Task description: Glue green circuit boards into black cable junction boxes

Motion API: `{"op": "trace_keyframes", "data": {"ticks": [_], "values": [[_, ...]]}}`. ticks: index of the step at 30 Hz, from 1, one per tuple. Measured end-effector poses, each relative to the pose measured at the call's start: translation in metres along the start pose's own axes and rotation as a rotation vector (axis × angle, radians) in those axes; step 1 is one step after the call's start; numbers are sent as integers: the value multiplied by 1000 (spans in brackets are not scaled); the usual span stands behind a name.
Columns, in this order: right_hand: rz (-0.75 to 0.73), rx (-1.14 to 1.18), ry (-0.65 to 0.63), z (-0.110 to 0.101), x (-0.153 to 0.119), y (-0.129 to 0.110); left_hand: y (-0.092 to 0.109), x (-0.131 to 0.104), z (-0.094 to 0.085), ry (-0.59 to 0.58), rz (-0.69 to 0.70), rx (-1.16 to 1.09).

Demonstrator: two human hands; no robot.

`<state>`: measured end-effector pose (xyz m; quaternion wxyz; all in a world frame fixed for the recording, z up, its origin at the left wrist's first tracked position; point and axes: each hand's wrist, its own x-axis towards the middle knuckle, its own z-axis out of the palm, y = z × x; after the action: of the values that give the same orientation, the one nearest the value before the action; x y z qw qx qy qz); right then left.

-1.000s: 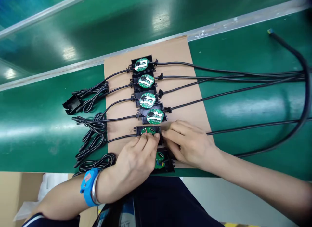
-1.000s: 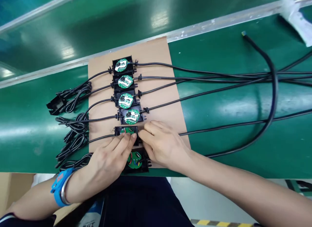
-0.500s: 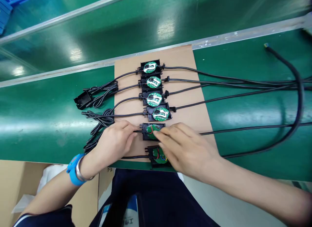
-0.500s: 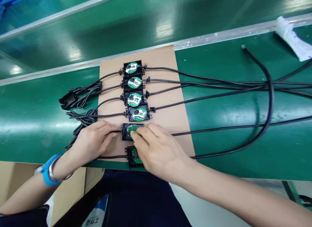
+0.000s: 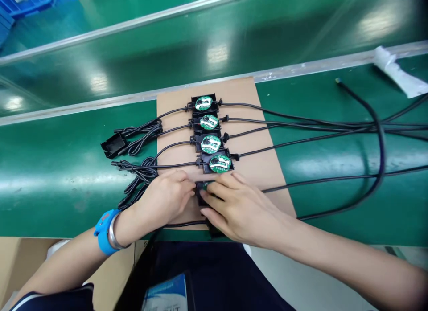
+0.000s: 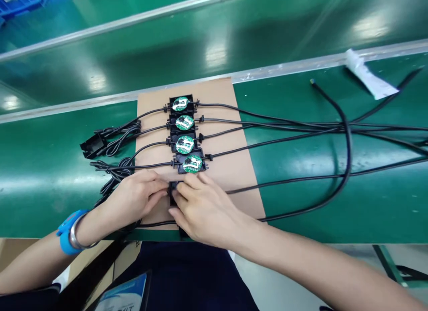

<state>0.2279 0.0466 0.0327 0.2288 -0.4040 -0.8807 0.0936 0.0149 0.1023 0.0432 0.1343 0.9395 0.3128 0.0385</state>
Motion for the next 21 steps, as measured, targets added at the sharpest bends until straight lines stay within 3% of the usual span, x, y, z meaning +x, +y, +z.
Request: {"op": "trace_keyframes", "data": {"ticks": [4,7,9,11,14,18,21], "values": [[97,10,144,-17,-12,57,-12,22,-7,125,-61,4],[133,-24,103,-7,-19,102,-23,36,0,56,-79,38],[134,31,72,1,-23,116,-25,38,2,31,-86,52],[133,87,84,0,-28,114,-22,34,-1,40,-114,8],[126,154,78,-23,-32,94,-14,26,-15,50,-141,-94],[43,165,-42,-56,-28,71,-7,25,-27,33,-128,-124],[-1,141,-93,-61,-19,69,-7,31,-26,-30,-140,-87]]}}
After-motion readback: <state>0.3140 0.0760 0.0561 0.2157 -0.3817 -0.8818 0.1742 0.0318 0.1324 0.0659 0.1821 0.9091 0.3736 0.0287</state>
